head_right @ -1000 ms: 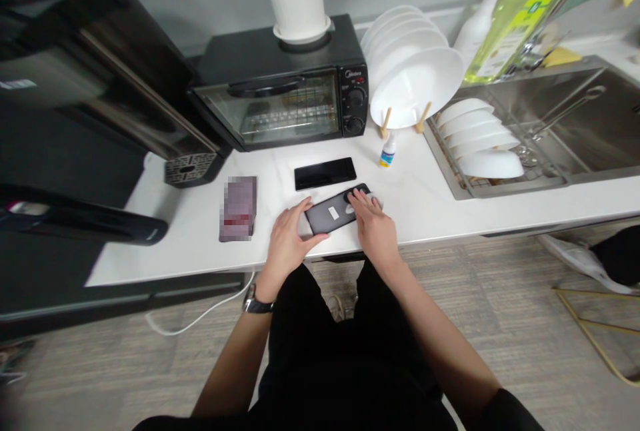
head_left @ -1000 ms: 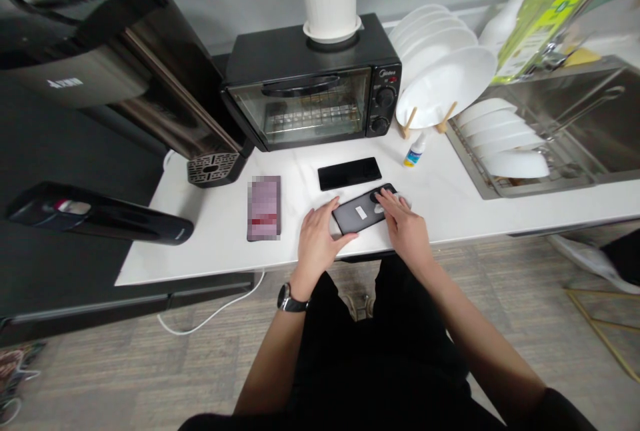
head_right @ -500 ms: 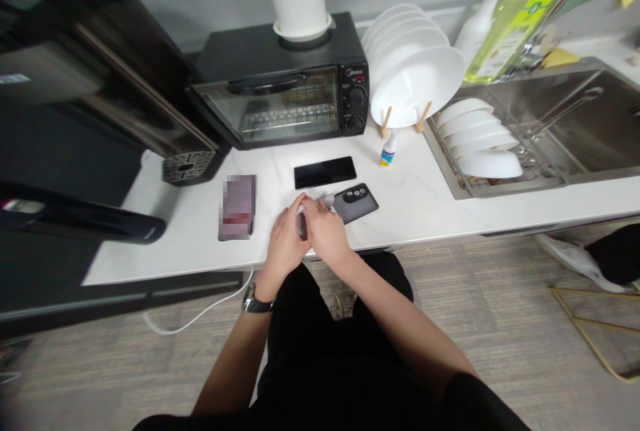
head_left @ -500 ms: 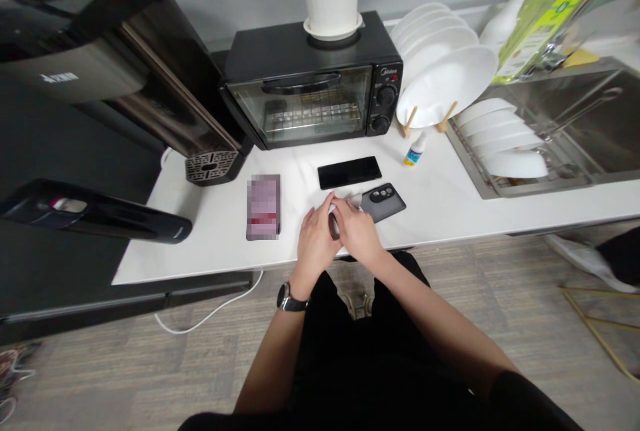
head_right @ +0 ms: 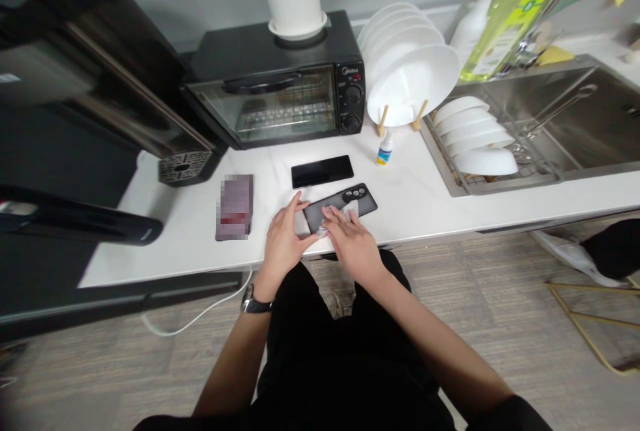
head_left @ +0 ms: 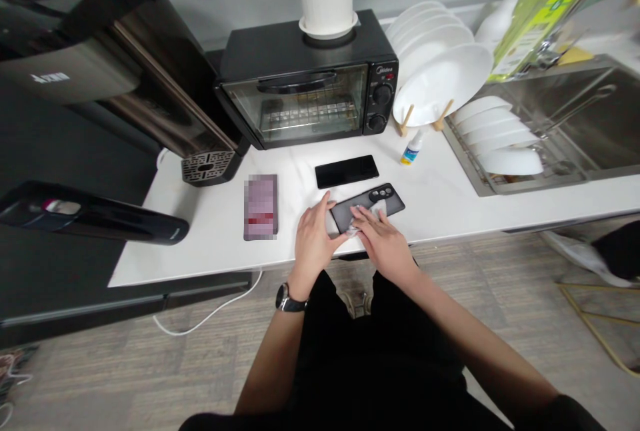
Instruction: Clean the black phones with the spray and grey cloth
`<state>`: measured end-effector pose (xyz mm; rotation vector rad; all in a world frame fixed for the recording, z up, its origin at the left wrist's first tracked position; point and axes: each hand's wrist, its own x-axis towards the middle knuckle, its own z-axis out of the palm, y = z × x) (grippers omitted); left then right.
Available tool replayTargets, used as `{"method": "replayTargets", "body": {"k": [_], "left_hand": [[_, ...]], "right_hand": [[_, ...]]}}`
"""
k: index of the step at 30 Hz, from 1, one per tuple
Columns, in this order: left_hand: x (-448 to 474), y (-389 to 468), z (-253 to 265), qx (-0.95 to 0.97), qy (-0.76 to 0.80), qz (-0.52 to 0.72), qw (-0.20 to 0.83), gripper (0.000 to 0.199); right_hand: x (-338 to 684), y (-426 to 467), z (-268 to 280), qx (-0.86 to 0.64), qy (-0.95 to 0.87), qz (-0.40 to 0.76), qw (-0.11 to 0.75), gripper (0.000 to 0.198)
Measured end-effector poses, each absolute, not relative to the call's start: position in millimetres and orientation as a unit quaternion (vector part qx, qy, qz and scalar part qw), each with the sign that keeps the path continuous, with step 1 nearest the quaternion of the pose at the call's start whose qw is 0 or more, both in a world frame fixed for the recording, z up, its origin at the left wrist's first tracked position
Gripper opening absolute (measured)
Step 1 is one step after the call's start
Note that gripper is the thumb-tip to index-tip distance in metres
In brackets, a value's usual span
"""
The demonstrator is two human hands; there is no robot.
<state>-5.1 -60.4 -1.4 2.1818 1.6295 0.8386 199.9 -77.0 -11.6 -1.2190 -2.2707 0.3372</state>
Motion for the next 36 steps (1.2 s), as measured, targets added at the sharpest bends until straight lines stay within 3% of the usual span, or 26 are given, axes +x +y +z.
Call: {"method": "replayTargets", "body": {"k": [8, 17, 23, 36], "left_hand": [[-3.9, -59.2, -1.4, 0.751, 0.57, 0.299, 0.147, 0.111], [-3.7, -56.9, 0.3, 0.748, 0.571, 0.301, 0.156, 0.107], [-3.6, -57.1, -0.8, 0.744, 0.574, 0.302, 0.161, 0.104], [-4.3, -57.9, -0.7, 0.74, 0.585, 0.283, 0.174, 0.098]], "right_hand": [[241.0, -71.5, -11.0, -0.57, -0.789, 0.03, 0.227, 0.059], [222.7, -31.8, -17.9, -0.615, -0.742, 0.038, 0.263, 0.053], [202.9, -19.0, -17.5, -0.64, -0.73, 0.005, 0.24, 0.053], [144.3, -32.4, 1.9, -0.535, -0.807, 0.122, 0.22, 0.049]]}}
